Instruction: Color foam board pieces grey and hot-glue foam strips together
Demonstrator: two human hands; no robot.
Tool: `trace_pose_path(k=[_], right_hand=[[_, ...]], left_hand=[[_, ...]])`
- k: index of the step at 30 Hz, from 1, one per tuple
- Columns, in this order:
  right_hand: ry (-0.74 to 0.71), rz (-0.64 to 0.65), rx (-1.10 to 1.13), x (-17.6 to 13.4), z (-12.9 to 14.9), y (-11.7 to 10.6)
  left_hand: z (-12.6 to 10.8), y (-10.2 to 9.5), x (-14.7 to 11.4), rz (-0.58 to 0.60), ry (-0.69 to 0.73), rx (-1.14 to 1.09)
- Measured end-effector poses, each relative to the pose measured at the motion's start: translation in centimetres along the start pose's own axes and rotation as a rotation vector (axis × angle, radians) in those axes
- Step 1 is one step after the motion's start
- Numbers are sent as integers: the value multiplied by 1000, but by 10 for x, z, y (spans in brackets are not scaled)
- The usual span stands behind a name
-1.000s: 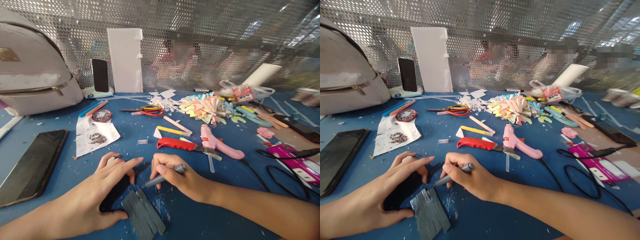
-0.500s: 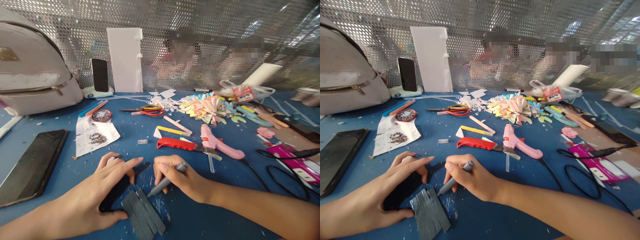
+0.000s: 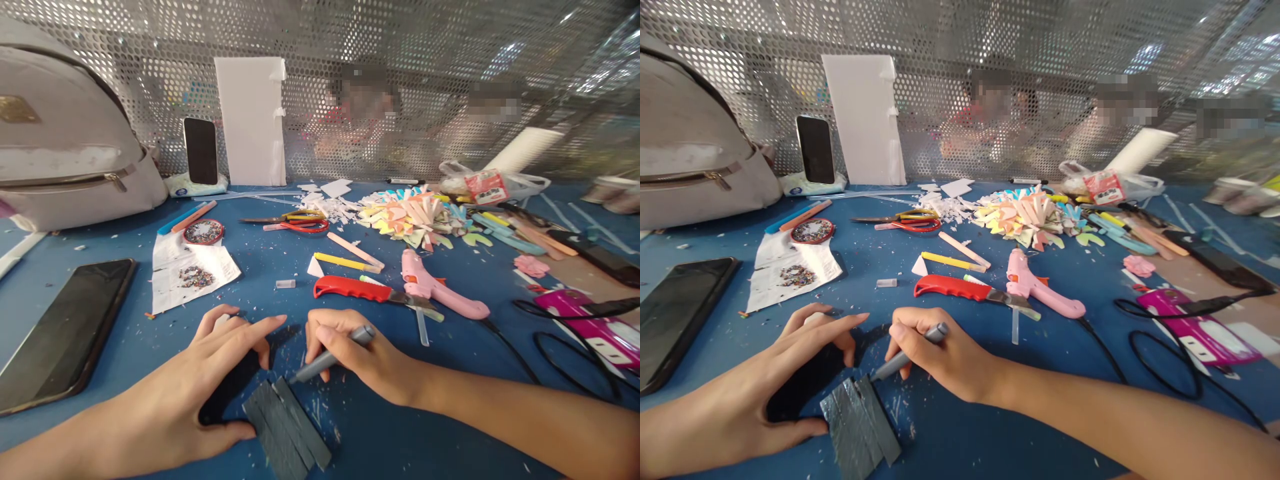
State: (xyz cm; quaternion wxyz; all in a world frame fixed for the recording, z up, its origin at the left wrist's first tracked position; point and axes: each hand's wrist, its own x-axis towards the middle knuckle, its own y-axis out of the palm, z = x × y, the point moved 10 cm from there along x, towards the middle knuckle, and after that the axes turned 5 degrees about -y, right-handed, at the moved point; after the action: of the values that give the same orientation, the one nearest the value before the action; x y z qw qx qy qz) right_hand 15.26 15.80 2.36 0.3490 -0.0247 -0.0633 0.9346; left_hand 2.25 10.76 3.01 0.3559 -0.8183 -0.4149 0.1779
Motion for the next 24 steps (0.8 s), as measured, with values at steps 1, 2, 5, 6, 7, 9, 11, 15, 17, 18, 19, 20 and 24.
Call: trace_pose_path(k=[1,2,5,6,7,9,11,15,17,18,19,20,24], right_hand=[[-2,9,5,0,0,1],[-8,25,15,0,1,2],[-24,39,37,0,2,4],[-21,36,35,0,2,4],[-14,39,35,0,1,4],[0,72,51,-1,-1,7],[-3,85,58,-1,-1,9],[1,86,51,-1,1,9],[4,93,53,0,1,10],[0,84,49,0,2,9],[-1,75,44,0,2,8],[-1,76,42,0,1,8],[2,93,50,-1,-1,10]], left_hand=[[0,0,0,3,0,-6],[0,0,0,7,-1,-11],[2,1,0,3,-3,-1],[2,0,0,-3,0,7],[2,0,0,-9,0,14],[3,0,0,-12,-5,16],[3,2,-1,15,-1,2],[1,4,-1,52,5,-36],[1,2,0,39,2,-41],[1,2,0,35,1,-40],[1,2,0,32,-1,-37],[2,2,0,32,-2,-35],[2,3,0,46,-2,-21]])
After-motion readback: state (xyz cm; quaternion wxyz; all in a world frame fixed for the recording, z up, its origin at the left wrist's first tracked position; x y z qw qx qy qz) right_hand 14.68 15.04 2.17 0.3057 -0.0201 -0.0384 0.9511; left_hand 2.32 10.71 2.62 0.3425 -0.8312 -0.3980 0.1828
